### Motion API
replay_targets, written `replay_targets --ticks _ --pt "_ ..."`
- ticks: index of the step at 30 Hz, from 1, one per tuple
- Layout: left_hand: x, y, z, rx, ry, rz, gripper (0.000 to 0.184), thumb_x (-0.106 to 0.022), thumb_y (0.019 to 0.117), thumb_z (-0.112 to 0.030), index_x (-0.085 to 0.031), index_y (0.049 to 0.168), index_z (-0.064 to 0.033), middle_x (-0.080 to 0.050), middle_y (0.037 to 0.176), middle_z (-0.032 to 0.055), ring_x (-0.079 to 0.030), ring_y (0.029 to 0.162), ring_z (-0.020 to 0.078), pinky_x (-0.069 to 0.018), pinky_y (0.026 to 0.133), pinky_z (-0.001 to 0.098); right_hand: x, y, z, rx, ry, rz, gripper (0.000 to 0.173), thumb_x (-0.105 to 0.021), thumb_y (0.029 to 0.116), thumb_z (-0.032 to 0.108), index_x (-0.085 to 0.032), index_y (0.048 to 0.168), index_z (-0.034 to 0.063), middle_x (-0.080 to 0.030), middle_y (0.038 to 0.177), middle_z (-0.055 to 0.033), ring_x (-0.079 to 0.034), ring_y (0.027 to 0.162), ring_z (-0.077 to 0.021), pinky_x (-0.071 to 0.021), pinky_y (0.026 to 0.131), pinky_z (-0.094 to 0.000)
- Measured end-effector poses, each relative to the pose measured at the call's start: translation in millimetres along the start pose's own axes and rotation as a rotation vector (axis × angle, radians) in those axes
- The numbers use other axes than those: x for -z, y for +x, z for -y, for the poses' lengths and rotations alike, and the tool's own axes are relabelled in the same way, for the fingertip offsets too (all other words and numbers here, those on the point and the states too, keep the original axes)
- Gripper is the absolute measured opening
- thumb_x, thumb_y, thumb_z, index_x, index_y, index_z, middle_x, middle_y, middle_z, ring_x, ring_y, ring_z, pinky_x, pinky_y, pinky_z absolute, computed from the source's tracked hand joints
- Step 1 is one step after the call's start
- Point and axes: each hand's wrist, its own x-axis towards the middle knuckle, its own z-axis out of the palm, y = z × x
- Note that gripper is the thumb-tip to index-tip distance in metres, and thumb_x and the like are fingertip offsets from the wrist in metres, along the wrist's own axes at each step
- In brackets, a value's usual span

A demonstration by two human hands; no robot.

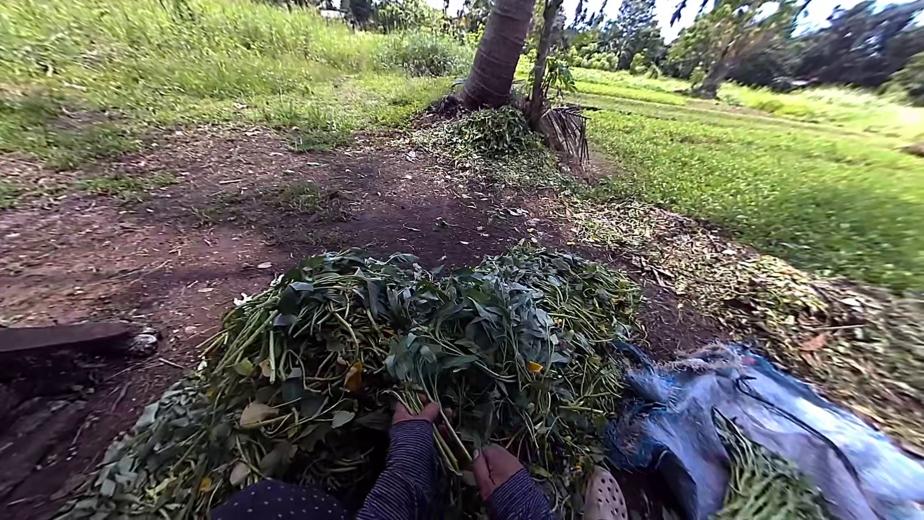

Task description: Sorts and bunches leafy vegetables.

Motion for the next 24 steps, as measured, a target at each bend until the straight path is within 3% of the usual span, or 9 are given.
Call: replay_targets --ticks 3,6,8,10,12,14,19,21,24 --pt "16.9 17.8 -14.2 -0.042 0.073 0.003 0.041 -0.071 0.0922 0.004 -0.049 0.127 0.0041 -0.069 0.094 0.0213 -0.072 0.067 0.0267 -0.062 0.059 0.0388 -40.7 7.0 -56.0 0.093 -0.276 0.152 0.042 -0.046 0.1064 0.027 -0.071 0.115 -0.0065 -0.07 0.119 -0.0277 -0.065 0.119 -0.0437 -0.047 0.105 -0.0625" --pt "26.3 20.7 -22.0 0.009 0.11 0.087 0.039 -0.071 0.0932 0.002 -0.049 0.125 0.0031 -0.07 0.094 0.0206 -0.073 0.07 0.0265 -0.0625 0.06 0.0376 -37.8 10.0 -86.7 -0.101 -0.404 0.428 0.059 -0.061 0.1003 0.045 -0.062 0.133 -0.0041 -0.061 0.135 -0.0298 -0.055 0.133 -0.0451 -0.0379 0.113 -0.0645" --pt "30.5 20.9 -20.7 0.065 0.123 0.165 0.039 -0.07 0.0942 0.001 -0.048 0.126 0.0025 -0.071 0.098 0.0215 -0.075 0.076 0.0284 -0.0639 0.064 0.0392 -4.4 -2.5 -73.9 -0.093 -0.252 0.274 0.066 -0.067 0.0954 0.051 -0.06 0.139 0.0012 -0.059 0.139 -0.0259 -0.055 0.134 -0.0402 -0.0403 0.115 -0.0584" --pt "30.8 15.7 -22.6 0.096 0.146 0.247 0.036 -0.067 0.0957 0.002 -0.047 0.125 0.0028 -0.071 0.098 0.0205 -0.075 0.078 0.0275 -0.0634 0.066 0.0385 24.3 -9.7 -44.5 0.056 -0.023 0.053 0.049 -0.058 0.1031 0.037 -0.062 0.136 0.0016 -0.062 0.136 -0.0214 -0.061 0.126 -0.034 -0.0464 0.11 -0.0506" --pt "30.6 13.7 -23.1 0.081 0.155 0.3 0.032 -0.066 0.0954 0.003 -0.047 0.121 0.0029 -0.072 0.095 0.0187 -0.075 0.077 0.026 -0.0636 0.067 0.0373 40.5 -11.2 -7.6 0.16 0.227 0.034 0.039 -0.041 0.1107 0.02 -0.059 0.14 0.0003 -0.061 0.138 -0.0195 -0.062 0.126 -0.0292 -0.0468 0.111 -0.044" --pt "32.8 12.8 -23.0 0.055 0.157 0.348 0.03 -0.064 0.0956 0.005 -0.046 0.12 0.0034 -0.072 0.094 0.0178 -0.075 0.076 0.0247 -0.0626 0.069 0.0364 29.2 5.7 3.2 0.208 0.358 0.016 0.039 -0.037 0.1107 0.015 -0.059 0.138 -0.0018 -0.066 0.13 -0.0205 -0.068 0.114 -0.0292 -0.0521 0.103 -0.0448" --pt "40.9 15.4 -20.0 0.079 0.103 0.346 0.032 -0.062 0.0949 0.007 -0.045 0.121 0.0025 -0.072 0.096 0.0193 -0.075 0.078 0.0273 -0.0633 0.068 0.0387 -7.7 55.1 9.1 0.259 0.269 0.067 0.056 -0.066 0.0992 0.017 -0.049 0.15 0.0017 -0.056 0.146 -0.0206 -0.057 0.134 -0.0306 -0.0429 0.116 -0.0461" --pt "42.1 11.8 -22.5 0.092 0.09 0.336 0.03 -0.06 0.0967 0.007 -0.044 0.121 0.0014 -0.072 0.094 0.0183 -0.074 0.074 0.0256 -0.0621 0.066 0.037 -14.6 58.5 20.2 0.171 0.252 0.132 0.056 -0.065 0.1011 0.019 -0.046 0.151 0.001 -0.059 0.143 -0.0204 -0.057 0.135 -0.0303 -0.0395 0.118 -0.0463" --pt "47.4 15.1 -26.8 0.069 0.029 0.263 0.026 -0.056 0.0979 0.008 -0.044 0.121 0.0005 -0.071 0.095 0.0174 -0.073 0.071 0.0241 -0.0611 0.061 0.0358 -22.6 70.0 11.8 0.131 0.244 0.136 0.044 -0.056 0.1064 0.027 -0.057 0.14 -0.0021 -0.066 0.132 -0.0239 -0.062 0.127 -0.0348 -0.0422 0.114 -0.052"
